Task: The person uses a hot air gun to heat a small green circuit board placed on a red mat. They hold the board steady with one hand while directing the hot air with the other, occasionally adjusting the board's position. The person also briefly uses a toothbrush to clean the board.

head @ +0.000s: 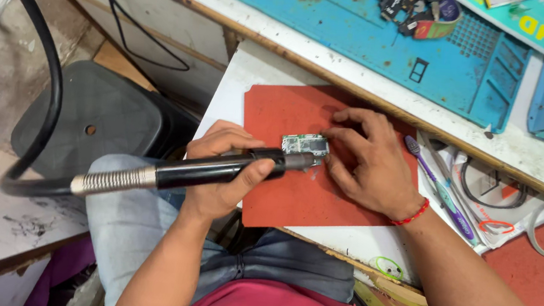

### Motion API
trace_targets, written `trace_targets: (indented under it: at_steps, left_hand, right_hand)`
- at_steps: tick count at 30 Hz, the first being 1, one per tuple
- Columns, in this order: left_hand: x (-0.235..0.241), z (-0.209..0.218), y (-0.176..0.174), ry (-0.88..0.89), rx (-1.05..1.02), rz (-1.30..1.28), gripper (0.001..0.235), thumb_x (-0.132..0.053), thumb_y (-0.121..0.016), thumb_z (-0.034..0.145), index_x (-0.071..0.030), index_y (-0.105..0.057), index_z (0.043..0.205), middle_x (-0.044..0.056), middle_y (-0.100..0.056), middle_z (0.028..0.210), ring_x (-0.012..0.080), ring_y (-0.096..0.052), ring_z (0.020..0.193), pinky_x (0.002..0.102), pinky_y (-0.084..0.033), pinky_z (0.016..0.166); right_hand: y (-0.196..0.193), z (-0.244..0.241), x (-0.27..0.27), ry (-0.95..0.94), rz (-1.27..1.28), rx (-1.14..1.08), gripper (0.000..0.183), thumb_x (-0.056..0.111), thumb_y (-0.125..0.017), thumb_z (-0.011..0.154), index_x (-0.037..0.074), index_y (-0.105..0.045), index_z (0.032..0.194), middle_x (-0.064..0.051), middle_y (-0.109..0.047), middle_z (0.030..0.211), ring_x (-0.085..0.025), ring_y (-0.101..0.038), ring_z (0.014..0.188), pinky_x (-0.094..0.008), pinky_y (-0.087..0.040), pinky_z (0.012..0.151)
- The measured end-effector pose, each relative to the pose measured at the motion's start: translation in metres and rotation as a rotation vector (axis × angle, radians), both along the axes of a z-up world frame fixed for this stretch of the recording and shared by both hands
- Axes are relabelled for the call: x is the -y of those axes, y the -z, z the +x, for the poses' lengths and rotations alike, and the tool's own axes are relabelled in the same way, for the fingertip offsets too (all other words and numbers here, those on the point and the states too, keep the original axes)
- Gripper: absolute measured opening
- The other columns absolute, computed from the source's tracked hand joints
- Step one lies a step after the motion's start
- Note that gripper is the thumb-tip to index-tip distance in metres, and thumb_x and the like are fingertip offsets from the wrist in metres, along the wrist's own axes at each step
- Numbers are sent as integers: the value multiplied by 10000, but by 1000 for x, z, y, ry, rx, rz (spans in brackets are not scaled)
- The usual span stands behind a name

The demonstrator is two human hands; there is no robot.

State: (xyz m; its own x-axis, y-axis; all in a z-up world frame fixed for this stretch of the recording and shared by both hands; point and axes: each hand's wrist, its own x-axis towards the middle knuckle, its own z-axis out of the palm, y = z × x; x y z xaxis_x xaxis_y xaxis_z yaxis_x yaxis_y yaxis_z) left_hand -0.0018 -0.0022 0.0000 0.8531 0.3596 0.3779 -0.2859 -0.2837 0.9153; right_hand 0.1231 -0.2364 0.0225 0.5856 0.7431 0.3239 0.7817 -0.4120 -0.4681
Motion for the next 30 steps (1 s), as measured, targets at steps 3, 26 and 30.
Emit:
trace_targets:
  at_steps: [3, 26, 30]
  left_hand:
    - [0, -2, -3, -35, -91, -95, 288, -283, -799, 876, -10, -731, 934, 70, -700, 908, 141, -655, 788, 279, -526, 732]
    - [-1, 0, -1, -54, -26, -139, 307, -278, -784, 914, 15, -720, 979, 75, -680, 960, 151, -643, 832, 284, -518, 769]
    - [0, -3, 2, -50, -3, -64, 315, -298, -793, 911, 4, -717, 957, 72, -688, 951, 154, -654, 825, 285, -525, 765]
  right_hand:
    - [-1, -1, 0, -6, 9, -7, 343, 146, -749, 814, 66, -706, 1145, -141, -583, 1307, -346, -554, 1196, -463, -450, 1029]
    - [-1, 0, 0, -3, -3, -6, 335, 139, -740, 827, 67, -704, 1153, -141, -584, 1308, -348, -552, 1202, -467, -453, 1038]
    - [-2, 0, 0, -5, -4, -4, 329, 141, -744, 834, 69, -702, 1153, -140, -583, 1312, -345, -552, 1214, -465, -454, 1045]
